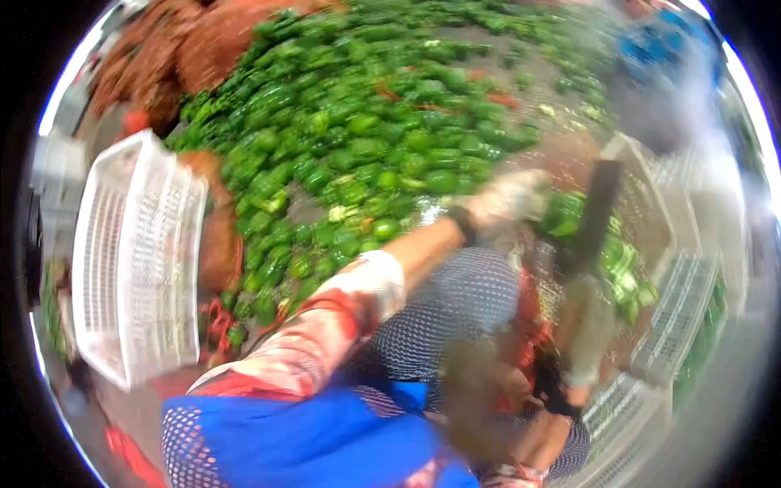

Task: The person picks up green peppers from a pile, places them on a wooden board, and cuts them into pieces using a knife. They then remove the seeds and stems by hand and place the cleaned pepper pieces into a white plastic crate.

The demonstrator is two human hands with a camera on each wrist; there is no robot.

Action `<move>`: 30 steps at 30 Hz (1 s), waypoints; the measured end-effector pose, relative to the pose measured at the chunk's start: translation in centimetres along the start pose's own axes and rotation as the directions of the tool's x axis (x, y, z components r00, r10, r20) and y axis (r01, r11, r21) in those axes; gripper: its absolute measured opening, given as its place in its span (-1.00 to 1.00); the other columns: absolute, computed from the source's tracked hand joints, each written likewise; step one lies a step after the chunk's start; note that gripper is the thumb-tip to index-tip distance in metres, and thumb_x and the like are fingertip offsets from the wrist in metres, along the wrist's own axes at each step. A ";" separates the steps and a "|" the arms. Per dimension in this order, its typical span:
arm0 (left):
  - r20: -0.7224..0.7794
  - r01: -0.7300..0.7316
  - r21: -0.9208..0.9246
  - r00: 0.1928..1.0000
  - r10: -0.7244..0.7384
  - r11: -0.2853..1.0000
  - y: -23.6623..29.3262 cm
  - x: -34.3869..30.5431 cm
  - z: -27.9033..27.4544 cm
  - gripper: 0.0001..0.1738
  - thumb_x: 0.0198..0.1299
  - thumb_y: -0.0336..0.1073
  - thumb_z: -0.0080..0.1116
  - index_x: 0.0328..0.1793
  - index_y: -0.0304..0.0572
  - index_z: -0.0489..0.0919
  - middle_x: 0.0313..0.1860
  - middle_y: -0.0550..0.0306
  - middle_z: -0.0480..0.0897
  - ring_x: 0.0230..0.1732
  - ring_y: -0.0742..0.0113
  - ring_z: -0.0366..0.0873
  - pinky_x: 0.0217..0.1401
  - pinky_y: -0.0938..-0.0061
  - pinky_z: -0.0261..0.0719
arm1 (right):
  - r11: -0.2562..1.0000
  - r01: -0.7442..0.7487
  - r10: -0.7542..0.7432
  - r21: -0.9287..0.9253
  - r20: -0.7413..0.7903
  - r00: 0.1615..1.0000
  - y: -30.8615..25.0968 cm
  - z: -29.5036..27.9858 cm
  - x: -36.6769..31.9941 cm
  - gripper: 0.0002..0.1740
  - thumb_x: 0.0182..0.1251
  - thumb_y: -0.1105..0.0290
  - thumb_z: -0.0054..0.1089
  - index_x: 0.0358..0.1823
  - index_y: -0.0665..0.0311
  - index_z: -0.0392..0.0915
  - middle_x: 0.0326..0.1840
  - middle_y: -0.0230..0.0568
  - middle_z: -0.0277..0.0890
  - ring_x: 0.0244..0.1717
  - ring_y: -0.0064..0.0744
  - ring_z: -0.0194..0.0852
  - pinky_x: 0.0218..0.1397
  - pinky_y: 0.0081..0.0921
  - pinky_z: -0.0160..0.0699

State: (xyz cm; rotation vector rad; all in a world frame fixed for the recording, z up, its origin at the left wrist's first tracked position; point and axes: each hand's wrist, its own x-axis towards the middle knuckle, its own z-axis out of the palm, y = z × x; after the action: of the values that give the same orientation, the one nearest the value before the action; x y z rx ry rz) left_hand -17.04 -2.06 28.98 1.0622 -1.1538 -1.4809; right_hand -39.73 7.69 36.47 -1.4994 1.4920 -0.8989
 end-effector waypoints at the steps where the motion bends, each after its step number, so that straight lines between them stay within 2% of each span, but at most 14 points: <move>1: -0.029 -0.173 0.477 0.977 0.212 0.862 0.2 0.7 -0.1 -0.69 0.24 -0.42 0.07 0.11 -0.31 0.51 -0.11 -0.01 0.65 -0.15 0.17 0.59 -0.07 0.30 0.58 | 0.998 -0.028 0.029 0.062 -0.019 0.999 -1.1 0.6 0.1 -0.65 0.32 0.45 0.04 0.12 0.38 0.46 0.07 0.08 0.47 -0.08 0.01 0.50 -0.09 -0.23 0.53; 3: -0.080 -0.129 0.178 0.986 0.145 0.976 -0.3 0.3 -1.7 -0.80 0.17 -0.42 0.08 -0.08 -0.29 0.52 -0.38 0.14 0.54 -0.40 0.35 0.52 -0.36 0.45 0.55 | 0.974 0.154 -0.137 -0.164 0.113 0.984 -0.6 1.5 0.7 -0.67 0.28 0.49 0.03 0.07 0.38 0.45 0.09 0.17 0.45 -0.06 0.13 0.50 -0.10 -0.15 0.53; 5: -0.107 0.183 -0.211 0.972 -0.209 0.960 1.7 -4.6 -4.8 -0.81 0.17 -0.40 0.06 -0.10 -0.29 0.48 -0.41 0.17 0.48 -0.43 0.37 0.50 -0.47 0.52 0.53 | 0.923 0.262 -0.209 -0.283 0.202 0.957 0.5 2.6 1.3 -0.70 0.24 0.52 0.02 0.02 0.38 0.45 0.11 0.21 0.44 -0.01 0.19 0.47 -0.04 -0.11 0.51; 6: -0.096 0.021 -0.200 0.995 -0.041 0.980 -3.2 -4.6 -7.0 -0.79 0.20 -0.37 0.04 -0.06 -0.29 0.45 -0.39 0.18 0.47 -0.45 0.36 0.48 -0.50 0.52 0.54 | 0.937 0.223 -0.174 -0.268 0.196 0.965 0.7 3.4 1.3 -0.70 0.22 0.54 0.01 0.00 0.38 0.45 0.13 0.22 0.43 0.03 0.21 0.45 0.04 -0.10 0.49; 10: -0.409 0.221 -0.097 0.880 -0.241 0.970 -5.5 -15.0 -17.7 -0.64 0.19 -0.17 0.09 -0.03 -0.30 0.50 -0.29 0.09 0.53 -0.20 0.27 0.54 -0.14 0.37 0.61 | 0.977 0.097 -0.064 -0.191 0.174 0.983 2.6 3.2 1.9 -0.67 0.21 0.55 0.04 0.04 0.40 0.44 0.15 0.21 0.42 0.11 0.15 0.44 0.16 -0.17 0.46; 13: -0.740 0.417 -0.051 0.594 -0.315 0.907 -5.4 -22.0 -25.7 -0.57 0.12 -0.29 0.11 0.11 -0.34 0.47 -0.14 0.07 0.53 -0.18 0.22 0.54 -0.13 0.38 0.61 | 0.993 0.025 -0.007 -0.114 0.158 0.987 3.1 2.7 1.8 -0.59 0.33 0.42 0.02 0.17 0.43 0.37 0.19 0.08 0.42 0.15 -0.07 0.44 0.20 -0.33 0.42; 15: -0.840 0.311 0.125 0.538 -0.066 0.942 -12.8 -27.3 -35.3 -0.80 0.08 -0.41 0.07 -0.14 -0.20 0.57 -0.31 0.10 0.57 -0.26 0.36 0.52 -0.26 0.41 0.52 | 0.994 -0.107 0.111 -0.032 0.188 0.976 2.9 2.2 1.8 -0.45 0.52 0.20 -0.05 0.36 0.46 0.26 0.24 -0.11 0.42 0.23 -0.38 0.39 0.32 -0.48 0.32; 16: -0.893 0.545 0.157 0.434 -0.118 0.824 -13.0 -28.9 -38.8 -0.78 0.07 -0.42 0.07 -0.13 -0.22 0.57 -0.33 0.07 0.59 -0.33 0.33 0.53 -0.28 0.41 0.52 | 0.977 -0.202 0.188 0.071 0.173 0.967 1.4 2.9 1.4 -0.45 0.52 0.20 -0.05 0.36 0.45 0.26 0.24 -0.12 0.42 0.23 -0.38 0.39 0.32 -0.49 0.32; 17: -0.889 0.410 0.082 0.442 -0.120 0.908 -15.2 -31.2 -41.8 -0.73 0.08 -0.39 0.03 -0.07 -0.18 0.59 -0.36 0.09 0.58 -0.40 0.26 0.54 -0.30 0.35 0.51 | 0.940 -0.293 0.265 0.174 0.165 0.950 -0.1 3.6 1.0 -0.45 0.51 0.21 -0.05 0.36 0.45 0.26 0.24 -0.12 0.42 0.23 -0.39 0.38 0.32 -0.49 0.32; 22: -0.908 0.909 0.409 0.414 -0.065 0.078 -23.3 -31.3 -47.6 -0.72 0.28 -0.23 0.05 0.09 0.05 0.58 -0.31 0.05 0.59 -0.28 0.14 0.56 -0.22 0.27 0.52 | 0.960 -0.277 0.279 -0.031 0.112 0.954 -0.8 4.0 1.3 -0.45 0.53 0.14 -0.15 0.33 0.45 0.31 0.25 -0.13 0.40 0.23 -0.35 0.35 0.34 -0.45 0.22; 23: -0.943 0.886 -0.014 0.143 -0.302 0.463 -14.8 -27.7 -41.9 -0.62 0.35 -0.17 0.04 0.25 -0.02 0.46 -0.18 0.03 0.62 -0.19 0.14 0.58 -0.14 0.30 0.53 | 0.959 -0.277 0.281 -0.060 0.092 0.955 -0.2 3.6 1.3 -0.45 0.53 0.14 -0.16 0.33 0.44 0.31 0.26 -0.13 0.39 0.24 -0.35 0.34 0.34 -0.45 0.22; 28: -0.832 0.545 0.109 0.507 -0.223 0.832 -17.8 -27.2 -40.2 -0.41 0.22 -0.36 0.15 0.37 -0.27 0.28 -0.14 0.01 0.63 -0.19 0.28 0.58 -0.13 0.43 0.54 | 0.955 -0.295 0.296 -0.033 0.183 0.938 -0.7 3.5 1.7 -0.47 0.55 0.18 -0.16 0.35 0.41 0.30 0.32 -0.13 0.35 0.30 -0.33 0.32 0.39 -0.42 0.21; 29: -0.823 0.716 0.026 0.411 -0.392 0.697 -24.5 -27.3 -41.0 -0.31 0.10 -0.49 0.18 0.41 -0.24 0.26 -0.12 -0.03 0.63 -0.22 0.30 0.57 -0.22 0.43 0.55 | 0.944 -0.329 0.319 0.037 0.167 0.933 -0.3 3.7 1.6 -0.47 0.55 0.18 -0.16 0.36 0.40 0.28 0.33 -0.14 0.35 0.31 -0.34 0.32 0.40 -0.41 0.21; 30: -0.793 0.712 -0.046 0.401 -0.459 0.701 -16.2 -25.4 -34.6 -0.22 0.06 -0.53 0.18 0.46 -0.22 0.21 -0.03 -0.08 0.62 -0.25 0.26 0.59 -0.31 0.39 0.56 | 0.929 -0.357 0.341 0.098 0.152 0.928 0.1 3.4 1.5 -0.47 0.55 0.18 -0.16 0.37 0.40 0.27 0.34 -0.15 0.34 0.32 -0.34 0.31 0.40 -0.41 0.22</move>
State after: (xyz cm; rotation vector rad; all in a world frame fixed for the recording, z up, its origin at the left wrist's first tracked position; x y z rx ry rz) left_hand 18.40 19.08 8.93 2.2474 -0.3414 -1.0957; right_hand -36.59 6.44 34.90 -1.1315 1.5144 -0.6512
